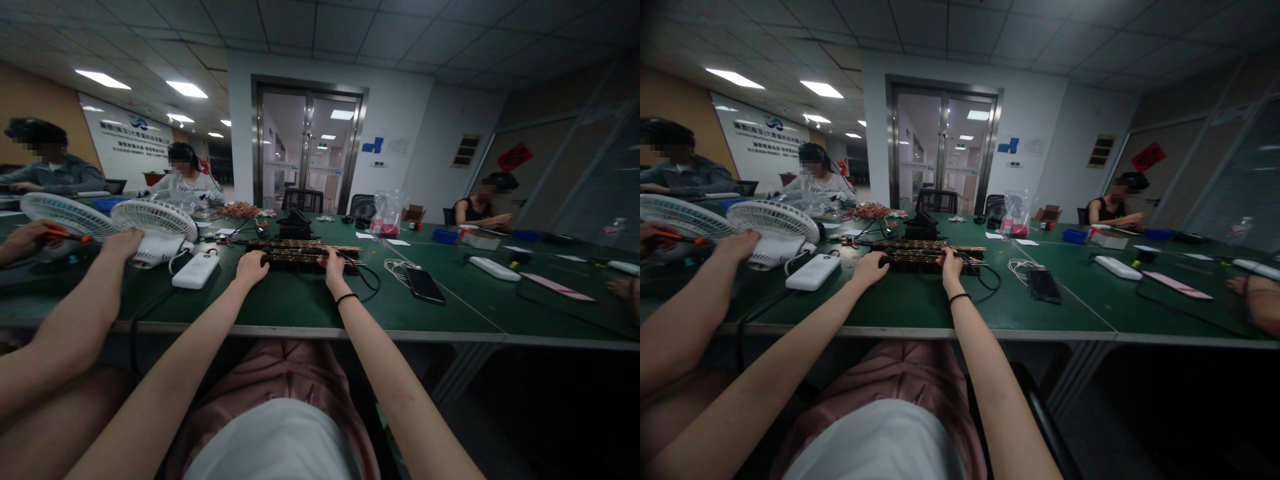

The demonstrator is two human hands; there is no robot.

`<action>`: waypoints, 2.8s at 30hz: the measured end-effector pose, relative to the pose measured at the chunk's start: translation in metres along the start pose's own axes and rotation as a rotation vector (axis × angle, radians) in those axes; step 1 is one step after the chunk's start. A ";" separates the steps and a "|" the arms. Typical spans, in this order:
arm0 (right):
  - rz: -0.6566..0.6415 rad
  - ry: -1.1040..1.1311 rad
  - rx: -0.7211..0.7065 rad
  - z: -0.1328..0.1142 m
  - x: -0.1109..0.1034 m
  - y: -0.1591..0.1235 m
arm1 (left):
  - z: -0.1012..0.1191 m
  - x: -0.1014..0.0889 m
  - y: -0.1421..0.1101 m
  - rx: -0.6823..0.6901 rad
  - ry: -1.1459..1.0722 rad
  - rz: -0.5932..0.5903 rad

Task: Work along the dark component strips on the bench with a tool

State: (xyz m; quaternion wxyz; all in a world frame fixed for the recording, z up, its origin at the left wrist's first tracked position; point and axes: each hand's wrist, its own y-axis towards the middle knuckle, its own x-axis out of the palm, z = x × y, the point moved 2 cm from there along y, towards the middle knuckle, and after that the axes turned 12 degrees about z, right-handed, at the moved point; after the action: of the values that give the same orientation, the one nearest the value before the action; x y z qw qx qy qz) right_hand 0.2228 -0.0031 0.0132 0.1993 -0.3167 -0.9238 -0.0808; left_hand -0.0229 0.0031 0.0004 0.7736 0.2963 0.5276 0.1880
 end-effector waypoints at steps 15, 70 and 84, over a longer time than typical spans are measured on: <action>0.059 -0.033 0.016 0.009 0.001 0.009 | 0.007 -0.005 -0.001 0.010 0.037 -0.018; 0.068 -0.052 0.021 0.007 0.000 0.005 | 0.006 -0.009 -0.002 -0.098 0.131 0.016; 0.063 -0.043 0.043 0.007 -0.001 0.004 | 0.004 -0.007 -0.001 -0.076 0.079 0.020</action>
State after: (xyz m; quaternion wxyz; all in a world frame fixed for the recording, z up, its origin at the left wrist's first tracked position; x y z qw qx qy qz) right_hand 0.2237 0.0020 0.0067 0.1886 -0.3427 -0.9191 -0.0476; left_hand -0.0216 -0.0030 0.0058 0.7610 0.2642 0.5472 0.2273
